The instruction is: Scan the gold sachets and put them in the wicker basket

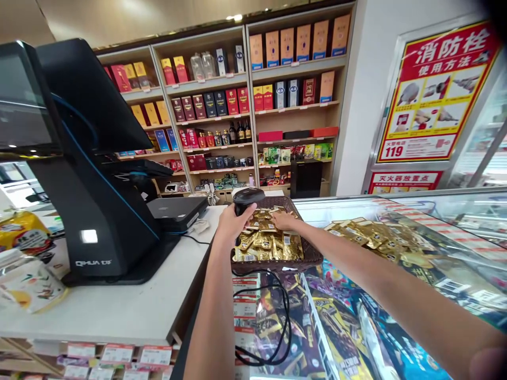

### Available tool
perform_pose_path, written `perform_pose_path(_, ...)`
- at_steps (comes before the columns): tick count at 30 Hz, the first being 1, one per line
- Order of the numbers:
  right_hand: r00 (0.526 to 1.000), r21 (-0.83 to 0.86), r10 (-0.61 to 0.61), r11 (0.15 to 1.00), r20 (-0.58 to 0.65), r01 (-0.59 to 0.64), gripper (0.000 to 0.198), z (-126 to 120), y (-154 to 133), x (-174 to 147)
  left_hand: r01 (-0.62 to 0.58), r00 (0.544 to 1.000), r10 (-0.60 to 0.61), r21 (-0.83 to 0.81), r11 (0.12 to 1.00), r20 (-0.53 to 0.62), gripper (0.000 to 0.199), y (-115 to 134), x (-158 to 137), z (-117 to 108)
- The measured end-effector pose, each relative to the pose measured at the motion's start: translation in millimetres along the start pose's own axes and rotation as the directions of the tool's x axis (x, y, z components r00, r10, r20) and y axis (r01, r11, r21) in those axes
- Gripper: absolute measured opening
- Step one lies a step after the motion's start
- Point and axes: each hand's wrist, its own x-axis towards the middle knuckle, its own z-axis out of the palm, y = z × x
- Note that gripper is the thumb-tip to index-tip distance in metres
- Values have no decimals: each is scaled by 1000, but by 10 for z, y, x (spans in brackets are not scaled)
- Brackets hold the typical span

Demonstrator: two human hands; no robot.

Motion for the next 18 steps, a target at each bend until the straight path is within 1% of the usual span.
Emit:
perform_pose_path(3, 998, 27, 33, 999, -45, -32, 33, -7, 11, -103, -8, 1000, 8, 9, 1000, -14, 45, -4, 3, 18)
perform_pose_path(4, 997, 44, 49, 998, -63, -46, 36, -23, 14, -128, -14, 1000, 14, 9, 1000, -12, 44, -4, 3, 28)
perform_pose_path(5, 994, 80, 75, 994, -83, -68, 43, -43, 18, -151, -21, 1000, 21, 9, 1000, -7, 44, -4, 3, 40)
perform_pose_path(7, 981, 229, 158, 965, -115, -128, 59, -90, 38, -199, -34, 999, 34, 24, 999, 7, 44, -12, 8, 72)
perform_pose_path(8, 971, 333, 205, 930, -125, -153, 63, -117, 58, -230, -40, 999, 40, 42, 998, 16, 44, -19, 13, 96)
perform_pose_path(10, 952, 544, 274, 824, -138, -158, 56, -181, 123, -323, -52, 999, 50, 92, 994, 19, 46, -39, 24, 163)
perform_pose_path(13, 956, 774, 267, 629, -121, -78, 36, -311, 305, -568, -80, 997, 81, 151, 985, 0, 48, -62, 25, 321)
perform_pose_path(16, 972, 908, 231, 415, -49, -53, 23, -469, 596, -921, -123, 992, 120, 163, 979, 26, 47, -52, -16, 504)
perform_pose_path(17, 974, 929, 223, 368, -33, -53, 22, -521, 716, -1046, -129, 991, 122, 165, 978, 47, 47, -41, -37, 559)
perform_pose_path(18, 975, 940, 220, 338, -25, -52, 21, -572, 842, -1164, -129, 991, 119, 169, 977, 68, 46, -26, -57, 610)
